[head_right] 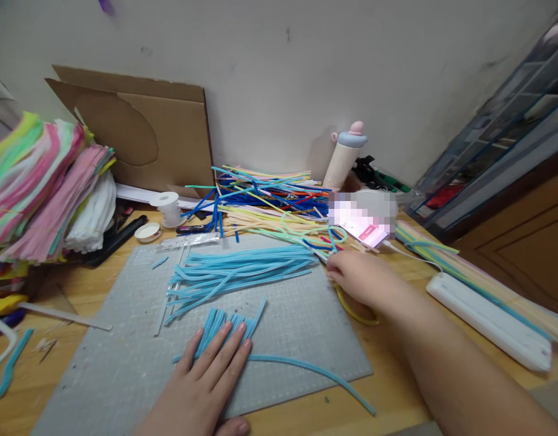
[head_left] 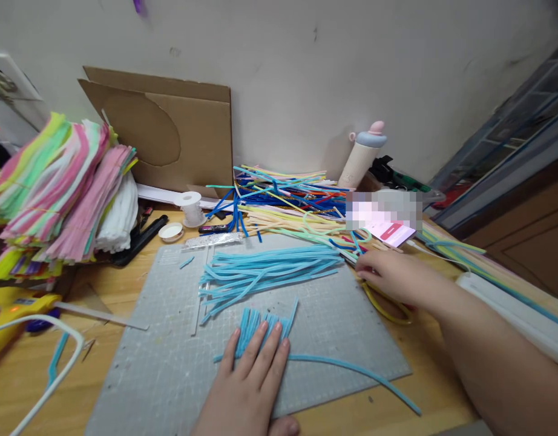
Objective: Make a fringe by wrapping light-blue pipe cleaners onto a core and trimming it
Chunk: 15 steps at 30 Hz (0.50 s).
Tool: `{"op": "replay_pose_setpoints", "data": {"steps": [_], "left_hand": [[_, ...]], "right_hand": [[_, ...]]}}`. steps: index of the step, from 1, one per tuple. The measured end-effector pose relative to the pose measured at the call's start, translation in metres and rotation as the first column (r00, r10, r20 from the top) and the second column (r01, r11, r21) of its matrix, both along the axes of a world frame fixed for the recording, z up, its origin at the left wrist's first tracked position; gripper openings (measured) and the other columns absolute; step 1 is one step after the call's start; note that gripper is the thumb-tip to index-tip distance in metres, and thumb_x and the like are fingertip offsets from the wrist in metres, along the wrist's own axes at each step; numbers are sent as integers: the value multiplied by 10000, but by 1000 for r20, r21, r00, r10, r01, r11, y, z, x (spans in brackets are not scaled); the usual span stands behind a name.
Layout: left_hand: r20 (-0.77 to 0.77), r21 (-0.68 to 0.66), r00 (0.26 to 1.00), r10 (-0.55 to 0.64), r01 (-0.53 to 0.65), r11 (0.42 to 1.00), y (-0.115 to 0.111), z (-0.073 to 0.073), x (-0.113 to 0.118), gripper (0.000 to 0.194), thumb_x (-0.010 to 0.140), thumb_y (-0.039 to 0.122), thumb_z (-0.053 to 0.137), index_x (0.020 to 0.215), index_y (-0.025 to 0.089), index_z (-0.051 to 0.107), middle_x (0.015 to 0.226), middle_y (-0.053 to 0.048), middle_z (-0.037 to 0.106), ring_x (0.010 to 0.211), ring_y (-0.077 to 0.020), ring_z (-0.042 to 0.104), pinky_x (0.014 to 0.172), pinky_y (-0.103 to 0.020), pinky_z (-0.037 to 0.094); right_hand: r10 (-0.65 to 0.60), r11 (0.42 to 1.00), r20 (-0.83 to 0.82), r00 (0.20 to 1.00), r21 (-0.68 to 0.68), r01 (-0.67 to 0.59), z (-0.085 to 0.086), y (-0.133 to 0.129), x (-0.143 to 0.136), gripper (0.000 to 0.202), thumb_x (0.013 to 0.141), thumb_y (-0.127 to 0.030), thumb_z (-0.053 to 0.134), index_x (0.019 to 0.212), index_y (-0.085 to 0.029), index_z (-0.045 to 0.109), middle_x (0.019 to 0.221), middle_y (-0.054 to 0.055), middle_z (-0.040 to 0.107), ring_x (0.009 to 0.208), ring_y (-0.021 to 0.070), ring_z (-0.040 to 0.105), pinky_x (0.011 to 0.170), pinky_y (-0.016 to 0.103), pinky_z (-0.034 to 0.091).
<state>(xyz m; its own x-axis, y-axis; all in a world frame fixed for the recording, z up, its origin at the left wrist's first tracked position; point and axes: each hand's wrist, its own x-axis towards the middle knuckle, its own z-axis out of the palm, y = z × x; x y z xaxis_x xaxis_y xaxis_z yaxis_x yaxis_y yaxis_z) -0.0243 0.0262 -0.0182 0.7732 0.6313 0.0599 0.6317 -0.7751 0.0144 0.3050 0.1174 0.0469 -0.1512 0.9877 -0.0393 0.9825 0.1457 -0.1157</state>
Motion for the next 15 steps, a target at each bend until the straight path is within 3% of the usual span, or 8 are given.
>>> {"op": "replay_pose_setpoints", "data": {"steps": [3, 6, 11, 15], "left_hand": [[10, 18, 1000, 11, -11, 1000, 0, 0, 1, 811, 799, 562, 483, 1457, 225, 149, 1492, -51, 288, 1365, -276, 235, 1084, -463, 156], [8, 31, 1000, 8, -9, 999, 0, 1, 2, 803, 799, 548, 489, 1456, 223, 160, 1498, -52, 265, 1365, -283, 235, 1081, -470, 151], [-12, 11, 1000, 4, -4, 1000, 0, 5, 2, 791, 802, 544, 484, 1454, 228, 164, 1494, -50, 264, 1358, -286, 257, 1064, -468, 192], [4, 21, 1000, 8, -8, 1000, 0, 4, 1, 776, 808, 543, 476, 1453, 245, 166, 1483, -41, 303, 1349, -280, 280, 1066, -446, 199]], "right_hand": [[226, 972, -118, 967, 95, -216, -9, -3, -14, 206, 863, -176, 443, 891, -226, 641, 935, 47, 655, 873, 189, 590, 744, 290, 432], [316, 932, -116, 942, 226, -284, -21, 2, -33, 223, 892, -182, 423, 919, -206, 643, 955, 71, 634, 927, 196, 567, 806, 313, 422], [299, 940, -83, 951, 195, -279, -37, 17, -51, 178, 873, -170, 463, 857, -188, 640, 867, 54, 631, 841, 184, 576, 747, 291, 423], [242, 954, -181, 953, 222, -200, -40, 28, -60, 167, 873, -180, 465, 881, -185, 632, 902, 57, 629, 849, 177, 583, 745, 281, 434]]}}
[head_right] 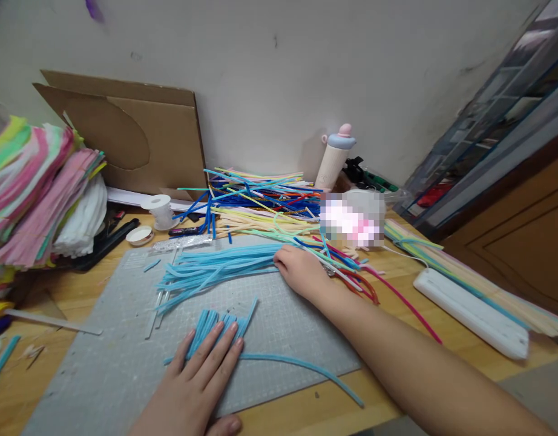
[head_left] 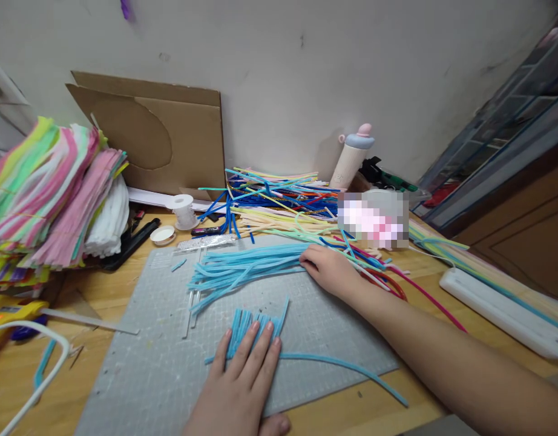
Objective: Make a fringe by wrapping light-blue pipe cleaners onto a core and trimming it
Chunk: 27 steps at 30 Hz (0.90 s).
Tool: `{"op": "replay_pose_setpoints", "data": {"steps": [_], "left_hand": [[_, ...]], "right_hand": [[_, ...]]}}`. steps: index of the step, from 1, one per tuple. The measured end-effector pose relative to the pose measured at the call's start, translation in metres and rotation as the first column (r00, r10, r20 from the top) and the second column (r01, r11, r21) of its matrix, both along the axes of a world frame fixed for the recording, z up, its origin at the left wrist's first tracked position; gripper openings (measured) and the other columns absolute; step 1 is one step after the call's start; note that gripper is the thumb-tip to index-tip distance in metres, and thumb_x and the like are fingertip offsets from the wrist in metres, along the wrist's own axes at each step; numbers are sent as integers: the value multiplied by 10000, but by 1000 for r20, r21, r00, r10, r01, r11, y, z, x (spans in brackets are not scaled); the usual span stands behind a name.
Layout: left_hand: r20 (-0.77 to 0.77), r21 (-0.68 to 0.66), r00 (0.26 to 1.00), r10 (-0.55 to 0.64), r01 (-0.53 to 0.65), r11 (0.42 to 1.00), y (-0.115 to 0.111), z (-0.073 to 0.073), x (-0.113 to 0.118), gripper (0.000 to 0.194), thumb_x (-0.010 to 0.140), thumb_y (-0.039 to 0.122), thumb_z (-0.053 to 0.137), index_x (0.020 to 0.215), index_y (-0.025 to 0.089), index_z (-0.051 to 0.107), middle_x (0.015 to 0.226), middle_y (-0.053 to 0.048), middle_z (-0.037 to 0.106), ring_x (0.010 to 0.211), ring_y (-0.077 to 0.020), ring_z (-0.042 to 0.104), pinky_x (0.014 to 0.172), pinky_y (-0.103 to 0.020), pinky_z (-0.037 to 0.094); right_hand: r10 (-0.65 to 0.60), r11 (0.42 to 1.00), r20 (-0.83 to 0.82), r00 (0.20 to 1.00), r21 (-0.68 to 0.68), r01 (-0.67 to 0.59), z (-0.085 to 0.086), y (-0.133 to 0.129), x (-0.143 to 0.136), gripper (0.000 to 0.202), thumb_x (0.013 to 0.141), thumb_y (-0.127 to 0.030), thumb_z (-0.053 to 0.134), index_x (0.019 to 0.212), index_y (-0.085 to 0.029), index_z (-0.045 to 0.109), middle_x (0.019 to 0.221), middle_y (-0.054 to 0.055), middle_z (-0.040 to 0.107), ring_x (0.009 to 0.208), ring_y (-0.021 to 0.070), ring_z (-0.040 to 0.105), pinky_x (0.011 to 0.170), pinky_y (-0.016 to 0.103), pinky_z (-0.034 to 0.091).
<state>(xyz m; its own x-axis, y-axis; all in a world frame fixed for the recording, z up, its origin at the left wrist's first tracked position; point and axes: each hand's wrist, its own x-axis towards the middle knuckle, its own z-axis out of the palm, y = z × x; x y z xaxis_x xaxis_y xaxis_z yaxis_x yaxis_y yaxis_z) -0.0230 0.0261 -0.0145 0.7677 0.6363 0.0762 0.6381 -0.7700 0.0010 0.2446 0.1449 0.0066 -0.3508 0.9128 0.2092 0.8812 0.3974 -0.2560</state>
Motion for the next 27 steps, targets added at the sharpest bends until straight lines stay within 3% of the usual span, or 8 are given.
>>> {"op": "replay_pose_setpoints", "data": {"steps": [3, 5, 8, 11, 14, 18, 22, 27], "left_hand": [[22, 50, 1000, -17, 16, 999, 0, -2, -2, 772, 814, 556, 461, 1453, 227, 178, 1473, -53, 328, 1340, -280, 291, 1074, -438, 172], [28, 61, 999, -30, 28, 998, 1, -2, -2, 779, 813, 572, 453, 1453, 223, 180, 1471, -55, 334, 1337, -279, 294, 1077, -433, 165], [13, 36, 1000, -20, 20, 999, 2, -1, -2, 790, 808, 574, 460, 1455, 230, 163, 1480, -45, 314, 1347, -273, 277, 1078, -436, 165], [4, 14, 1000, -6, 6, 1000, 1, 0, -1, 801, 804, 562, 474, 1455, 230, 148, 1486, -44, 295, 1354, -271, 266, 1079, -446, 165], [14, -7, 1000, -5, 5, 1000, 0, 1, 0, 799, 804, 559, 477, 1455, 238, 142, 1483, -43, 303, 1354, -272, 270, 1078, -445, 182], [13, -33, 1000, 3, -3, 999, 0, 4, 0, 782, 813, 556, 467, 1453, 245, 143, 1481, -45, 303, 1357, -269, 269, 1075, -443, 203], [31, -37, 999, 9, -7, 999, -1, 5, 1, 752, 832, 552, 444, 1452, 237, 156, 1481, -56, 302, 1358, -272, 269, 1074, -459, 201], [36, -69, 999, 21, -19, 997, -2, 8, 2, 735, 840, 556, 436, 1450, 239, 174, 1487, -65, 288, 1362, -281, 260, 1079, -483, 178]], "right_hand": [[28, 999, -81, 996, 49, -24, 10, 1, 4, 177, 871, -198, 474, 972, -189, 619, 992, 72, 626, 912, 183, 579, 791, 289, 435], [-68, 995, -65, 996, 66, 72, 20, -7, 18, 165, 873, -228, 467, 926, -189, 618, 957, 77, 635, 877, 189, 586, 759, 292, 436], [-297, 942, 199, 934, -101, 321, 27, -29, 50, 219, 833, -330, 510, 684, -198, 600, 717, 70, 630, 660, 203, 583, 585, 293, 402], [-362, 867, 360, 860, -209, 452, 17, -53, 80, 185, 768, -355, 571, 676, -199, 609, 704, 91, 640, 645, 238, 588, 559, 311, 395], [-323, 918, 259, 910, -148, 368, -3, -68, 98, 172, 799, -313, 533, 833, -188, 647, 900, 119, 647, 843, 258, 595, 709, 330, 440], [-365, 914, 196, 910, -109, 390, -18, -71, 110, 218, 785, -335, 546, 920, -190, 639, 922, 117, 613, 833, 241, 576, 722, 322, 447], [-317, 930, 170, 933, -139, 341, -14, -67, 115, 150, 772, -304, 543, 861, -220, 630, 821, 74, 607, 755, 214, 559, 666, 297, 423], [-271, 926, 70, 960, -254, 280, -1, -59, 120, 179, 716, -224, 529, 543, -203, 487, 549, 25, 545, 528, 150, 477, 500, 263, 334]]}}
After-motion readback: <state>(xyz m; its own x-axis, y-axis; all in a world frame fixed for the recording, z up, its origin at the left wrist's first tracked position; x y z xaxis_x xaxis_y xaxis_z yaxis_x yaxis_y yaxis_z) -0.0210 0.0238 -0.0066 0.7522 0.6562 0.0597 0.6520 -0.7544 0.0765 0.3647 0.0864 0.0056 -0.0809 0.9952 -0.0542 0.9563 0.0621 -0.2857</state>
